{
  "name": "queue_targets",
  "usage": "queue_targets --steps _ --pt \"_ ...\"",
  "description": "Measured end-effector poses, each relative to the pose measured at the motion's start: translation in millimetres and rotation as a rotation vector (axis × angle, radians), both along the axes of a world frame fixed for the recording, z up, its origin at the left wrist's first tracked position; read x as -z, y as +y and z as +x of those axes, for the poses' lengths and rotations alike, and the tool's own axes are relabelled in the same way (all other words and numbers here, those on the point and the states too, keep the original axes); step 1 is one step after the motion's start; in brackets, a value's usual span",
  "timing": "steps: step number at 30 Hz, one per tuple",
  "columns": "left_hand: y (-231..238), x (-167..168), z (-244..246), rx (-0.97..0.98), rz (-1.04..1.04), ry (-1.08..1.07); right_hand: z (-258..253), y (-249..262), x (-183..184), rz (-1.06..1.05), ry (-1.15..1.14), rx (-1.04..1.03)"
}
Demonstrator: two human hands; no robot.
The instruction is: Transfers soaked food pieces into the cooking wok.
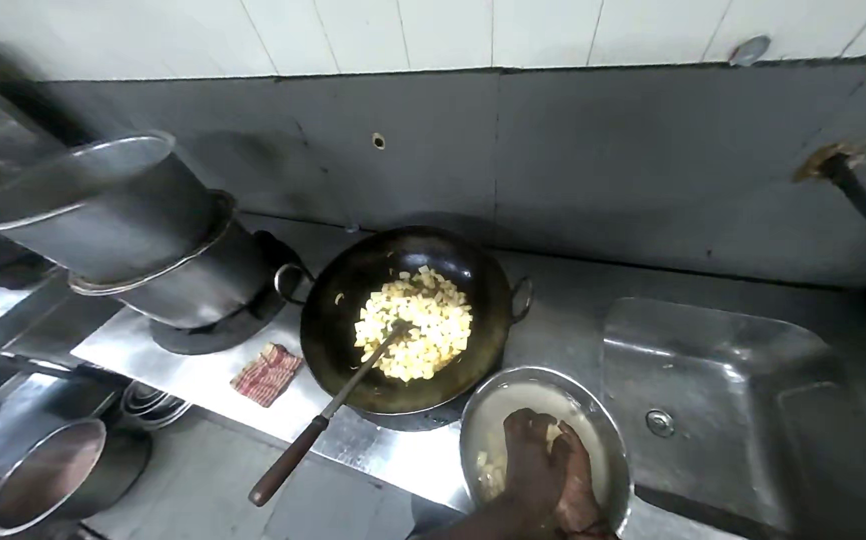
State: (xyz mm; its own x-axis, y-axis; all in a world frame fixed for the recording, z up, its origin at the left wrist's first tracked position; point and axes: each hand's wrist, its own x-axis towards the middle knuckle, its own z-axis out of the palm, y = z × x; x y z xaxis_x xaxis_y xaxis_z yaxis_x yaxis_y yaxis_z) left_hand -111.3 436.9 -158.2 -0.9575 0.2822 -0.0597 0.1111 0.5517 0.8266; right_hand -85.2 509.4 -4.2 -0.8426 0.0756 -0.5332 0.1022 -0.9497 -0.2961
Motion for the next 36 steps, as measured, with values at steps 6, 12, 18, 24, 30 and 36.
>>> queue_targets --steps 6,12,18,24,30,36 --pt "1 1 -1 0.031 0.008 -0.034 -12 -17 -11 0.188 -0.367 0.087" --pt "-8 -16 -10 -0.003 0.046 0.012 -26 -31 -50 0.233 -0.436 0.060" --pt "-66 -69 -82 -0.184 0.126 0.049 -99 -59 101 0.226 0.180 -0.140" --pt "-171 -91 -157 -0.737 0.441 0.016 -154 -99 18 0.589 -0.095 -0.463" --pt "-191 -72 -105 -0.789 0.558 0.050 -135 -41 94 0.528 0.084 -0.309" --pt "-125 -35 -35 -0.144 0.315 -0.204 -80 35 158 1.003 -0.171 -0.410"
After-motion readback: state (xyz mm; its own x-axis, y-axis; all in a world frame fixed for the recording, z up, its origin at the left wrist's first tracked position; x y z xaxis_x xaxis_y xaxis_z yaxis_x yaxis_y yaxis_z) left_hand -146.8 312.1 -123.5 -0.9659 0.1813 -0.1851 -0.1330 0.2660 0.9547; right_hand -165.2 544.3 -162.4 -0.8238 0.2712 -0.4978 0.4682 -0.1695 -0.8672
